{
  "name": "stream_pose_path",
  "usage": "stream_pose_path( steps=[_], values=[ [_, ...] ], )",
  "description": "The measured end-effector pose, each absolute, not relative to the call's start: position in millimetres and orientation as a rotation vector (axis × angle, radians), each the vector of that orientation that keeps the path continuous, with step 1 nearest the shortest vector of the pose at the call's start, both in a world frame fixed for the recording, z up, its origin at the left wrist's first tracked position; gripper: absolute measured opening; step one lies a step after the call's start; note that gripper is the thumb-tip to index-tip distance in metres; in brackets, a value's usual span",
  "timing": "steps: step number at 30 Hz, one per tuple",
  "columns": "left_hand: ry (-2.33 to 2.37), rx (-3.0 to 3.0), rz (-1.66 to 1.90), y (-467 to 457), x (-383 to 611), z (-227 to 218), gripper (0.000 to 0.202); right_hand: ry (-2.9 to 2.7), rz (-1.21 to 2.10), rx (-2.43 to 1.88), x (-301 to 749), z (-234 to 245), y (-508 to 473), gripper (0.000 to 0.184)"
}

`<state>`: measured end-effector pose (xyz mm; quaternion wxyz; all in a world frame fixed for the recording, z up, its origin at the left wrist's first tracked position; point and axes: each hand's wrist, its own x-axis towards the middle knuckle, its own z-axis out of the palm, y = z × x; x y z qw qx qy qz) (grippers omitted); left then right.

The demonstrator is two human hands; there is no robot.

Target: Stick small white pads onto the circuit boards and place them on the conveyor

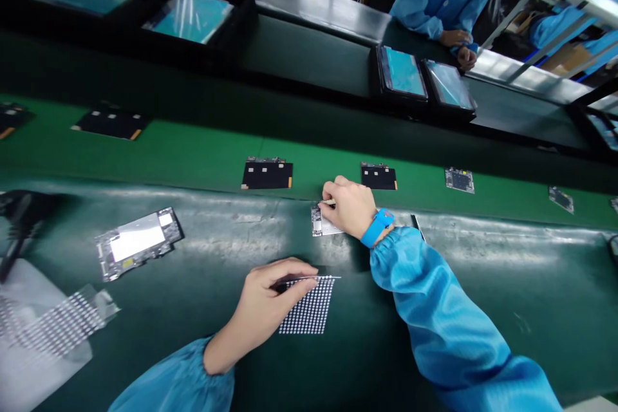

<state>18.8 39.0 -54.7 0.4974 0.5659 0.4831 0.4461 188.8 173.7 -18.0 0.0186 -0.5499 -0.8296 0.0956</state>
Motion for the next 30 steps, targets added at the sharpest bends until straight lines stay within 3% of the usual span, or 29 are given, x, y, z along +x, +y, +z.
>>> stream_pose_path(
  steps=[9,17,19,24,30],
  values=[
    [1.198,1.365,1.048,40,19,-52,0.007,-2.687,0.209,-1.702,184,-12,177,0.011],
    [1.203,1.359,1.044,40,18,-54,0.007,-2.590,0.268,-1.566,205,-6,172,0.023],
    [1.203,1.359,1.050,40,18,-53,0.007,-2.622,0.310,-1.512,211,-6,163,0.032],
    [1.208,1.365,1.053,40,18,-54,0.007,-2.792,0.289,-1.573,224,-14,147,0.079],
    [1.230,1.390,1.049,40,19,-55,0.007,-2.887,0.241,-1.475,220,-16,141,0.058]
  ],
)
